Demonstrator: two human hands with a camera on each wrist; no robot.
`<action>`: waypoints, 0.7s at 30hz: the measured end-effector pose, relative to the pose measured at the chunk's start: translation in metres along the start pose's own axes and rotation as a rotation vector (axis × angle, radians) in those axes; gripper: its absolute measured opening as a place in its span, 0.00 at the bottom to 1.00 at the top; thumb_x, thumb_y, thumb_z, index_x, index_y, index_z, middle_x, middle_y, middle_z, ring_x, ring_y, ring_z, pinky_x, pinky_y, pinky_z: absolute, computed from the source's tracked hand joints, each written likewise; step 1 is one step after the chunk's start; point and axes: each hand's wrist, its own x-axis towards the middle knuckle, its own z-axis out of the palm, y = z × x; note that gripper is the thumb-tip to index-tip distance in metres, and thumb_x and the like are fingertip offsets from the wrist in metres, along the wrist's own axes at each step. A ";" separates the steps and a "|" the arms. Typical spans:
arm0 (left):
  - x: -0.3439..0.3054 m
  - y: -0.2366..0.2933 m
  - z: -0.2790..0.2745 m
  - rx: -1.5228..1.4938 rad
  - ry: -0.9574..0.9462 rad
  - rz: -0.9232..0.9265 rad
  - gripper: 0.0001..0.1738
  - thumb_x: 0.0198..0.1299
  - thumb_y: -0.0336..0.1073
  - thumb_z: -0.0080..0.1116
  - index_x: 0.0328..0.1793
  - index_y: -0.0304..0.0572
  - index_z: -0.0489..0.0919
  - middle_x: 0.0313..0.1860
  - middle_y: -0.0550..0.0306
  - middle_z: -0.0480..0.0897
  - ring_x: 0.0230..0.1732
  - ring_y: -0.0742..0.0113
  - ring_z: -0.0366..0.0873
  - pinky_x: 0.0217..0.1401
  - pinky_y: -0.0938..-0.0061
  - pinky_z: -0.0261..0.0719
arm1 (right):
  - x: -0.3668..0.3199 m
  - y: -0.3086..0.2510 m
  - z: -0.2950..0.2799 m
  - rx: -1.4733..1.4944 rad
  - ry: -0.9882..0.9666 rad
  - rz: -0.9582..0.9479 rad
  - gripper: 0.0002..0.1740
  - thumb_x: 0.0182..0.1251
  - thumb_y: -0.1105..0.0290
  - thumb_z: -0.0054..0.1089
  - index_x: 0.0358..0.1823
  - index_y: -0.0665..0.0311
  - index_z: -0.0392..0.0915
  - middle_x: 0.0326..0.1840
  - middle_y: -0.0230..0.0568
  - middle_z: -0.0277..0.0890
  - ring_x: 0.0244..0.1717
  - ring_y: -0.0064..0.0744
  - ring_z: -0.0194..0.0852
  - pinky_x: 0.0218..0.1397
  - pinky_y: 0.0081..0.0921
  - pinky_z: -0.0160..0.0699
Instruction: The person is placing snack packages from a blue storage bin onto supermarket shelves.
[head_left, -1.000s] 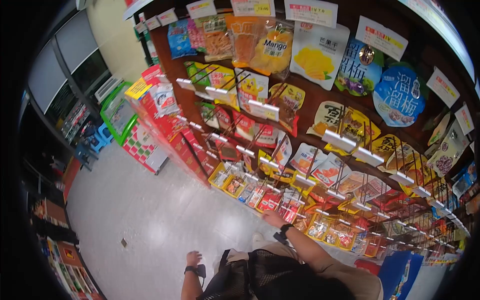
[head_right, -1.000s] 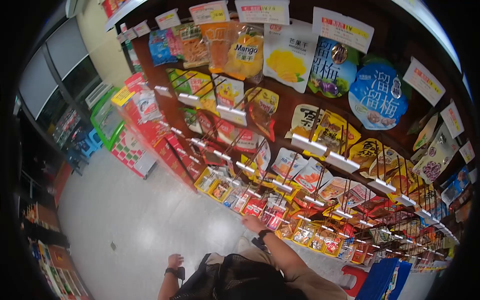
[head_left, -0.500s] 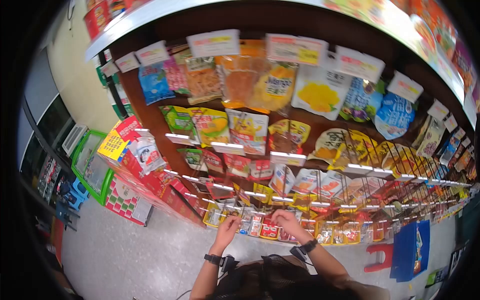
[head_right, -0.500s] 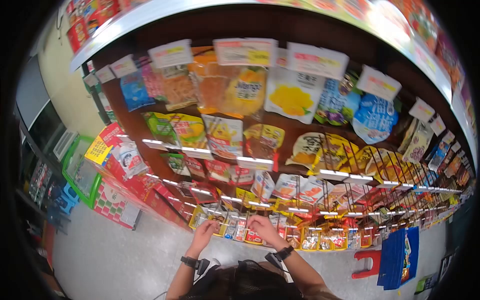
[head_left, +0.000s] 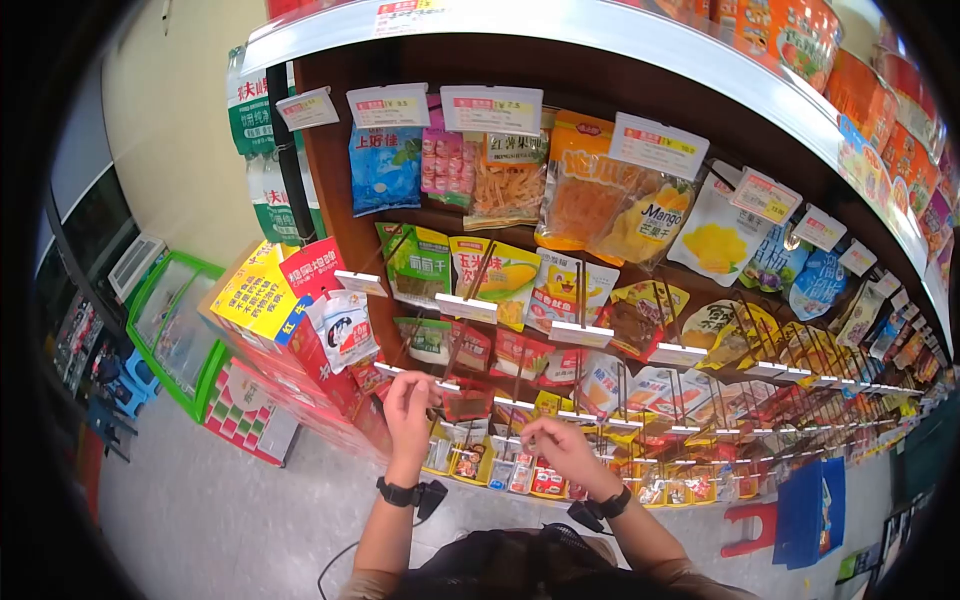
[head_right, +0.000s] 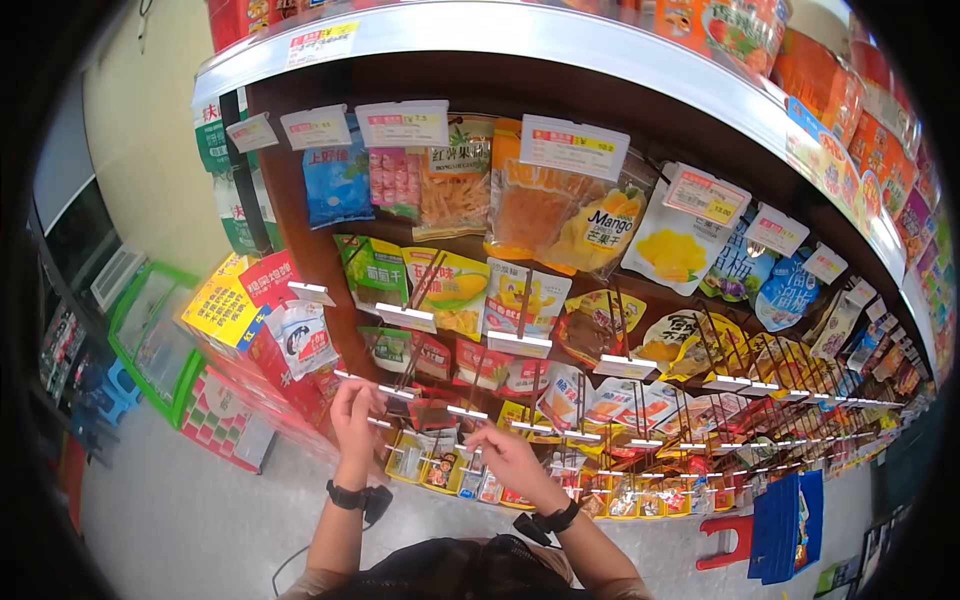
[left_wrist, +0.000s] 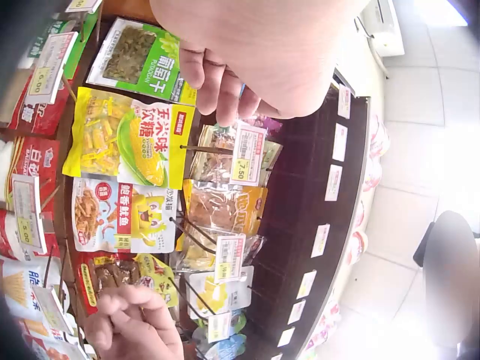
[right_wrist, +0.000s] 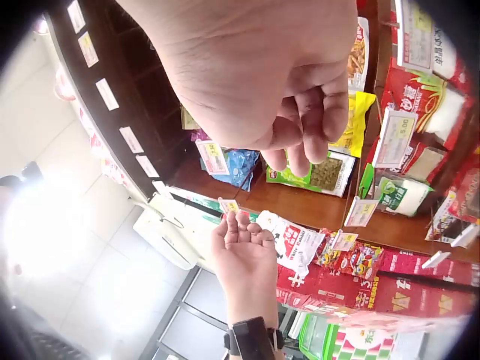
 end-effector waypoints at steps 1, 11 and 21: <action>-0.004 -0.005 -0.006 -0.015 0.006 -0.013 0.06 0.69 0.31 0.49 0.42 0.37 0.76 0.30 0.61 0.79 0.32 0.76 0.76 0.37 0.81 0.73 | 0.001 -0.002 0.005 -0.049 0.003 -0.019 0.11 0.67 0.80 0.44 0.45 0.67 0.76 0.39 0.34 0.78 0.36 0.21 0.75 0.41 0.21 0.74; -0.027 -0.023 -0.127 0.429 -0.075 -0.077 0.09 0.69 0.35 0.52 0.41 0.36 0.78 0.30 0.62 0.80 0.32 0.77 0.75 0.34 0.79 0.73 | -0.017 0.038 0.003 -0.417 0.387 0.197 0.38 0.62 0.71 0.58 0.73 0.59 0.54 0.44 0.40 0.78 0.34 0.36 0.81 0.37 0.32 0.78; -0.060 -0.022 -0.184 1.275 -0.459 -0.632 0.27 0.60 0.53 0.57 0.56 0.37 0.78 0.42 0.37 0.84 0.47 0.43 0.82 0.49 0.57 0.78 | -0.026 0.094 0.000 -0.623 0.485 0.217 0.47 0.58 0.68 0.60 0.77 0.55 0.45 0.33 0.42 0.79 0.32 0.47 0.81 0.35 0.42 0.79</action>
